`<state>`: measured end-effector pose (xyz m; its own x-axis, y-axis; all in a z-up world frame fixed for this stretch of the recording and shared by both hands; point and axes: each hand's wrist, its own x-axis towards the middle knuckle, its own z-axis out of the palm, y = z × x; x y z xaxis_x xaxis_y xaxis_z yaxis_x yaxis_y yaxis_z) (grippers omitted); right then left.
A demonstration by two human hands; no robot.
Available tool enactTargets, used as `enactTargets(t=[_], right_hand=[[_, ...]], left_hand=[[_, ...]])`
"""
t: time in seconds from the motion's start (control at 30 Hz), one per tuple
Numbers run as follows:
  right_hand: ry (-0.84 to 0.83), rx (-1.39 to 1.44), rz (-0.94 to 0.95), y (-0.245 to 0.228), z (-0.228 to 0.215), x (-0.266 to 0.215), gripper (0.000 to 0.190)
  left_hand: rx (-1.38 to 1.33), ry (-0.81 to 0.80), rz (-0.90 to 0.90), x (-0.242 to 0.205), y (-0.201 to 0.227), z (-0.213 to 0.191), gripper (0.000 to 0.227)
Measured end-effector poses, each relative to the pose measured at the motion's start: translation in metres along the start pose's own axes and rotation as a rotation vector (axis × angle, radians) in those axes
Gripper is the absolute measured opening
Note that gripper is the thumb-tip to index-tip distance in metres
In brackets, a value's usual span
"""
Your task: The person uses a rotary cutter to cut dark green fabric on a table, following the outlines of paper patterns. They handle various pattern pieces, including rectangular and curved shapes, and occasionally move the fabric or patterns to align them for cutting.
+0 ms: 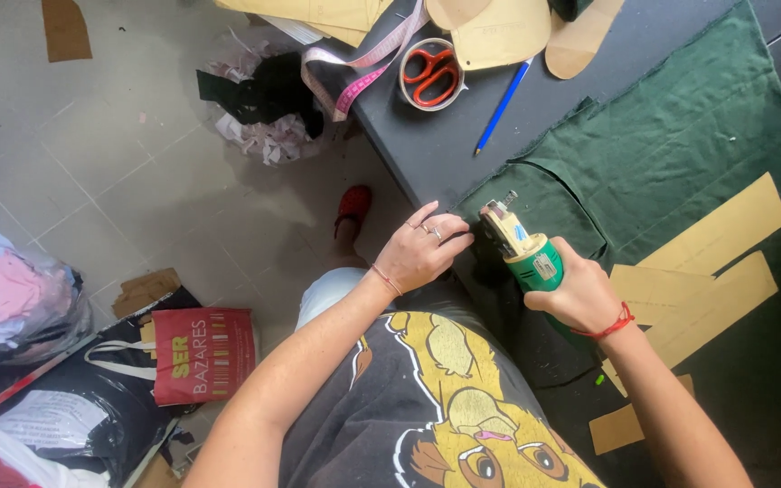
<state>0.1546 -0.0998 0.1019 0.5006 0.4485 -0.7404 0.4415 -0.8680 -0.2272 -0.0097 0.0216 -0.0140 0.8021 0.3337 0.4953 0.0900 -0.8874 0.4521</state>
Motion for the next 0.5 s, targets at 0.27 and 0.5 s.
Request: enactTargets(t=[0.27,0.5], right_hand=[[-0.007,-0.029,-0.018,-0.022,-0.008,0.014,0.06],[0.214,0.392,-0.195,-0.028,0.004,0.015,0.062]], left_hand=[[-0.027,0.067,0.021,-0.001,-0.001,0.003,0.014],[-0.031,0.098,0.005,0.001,0.001,0.002,0.016]])
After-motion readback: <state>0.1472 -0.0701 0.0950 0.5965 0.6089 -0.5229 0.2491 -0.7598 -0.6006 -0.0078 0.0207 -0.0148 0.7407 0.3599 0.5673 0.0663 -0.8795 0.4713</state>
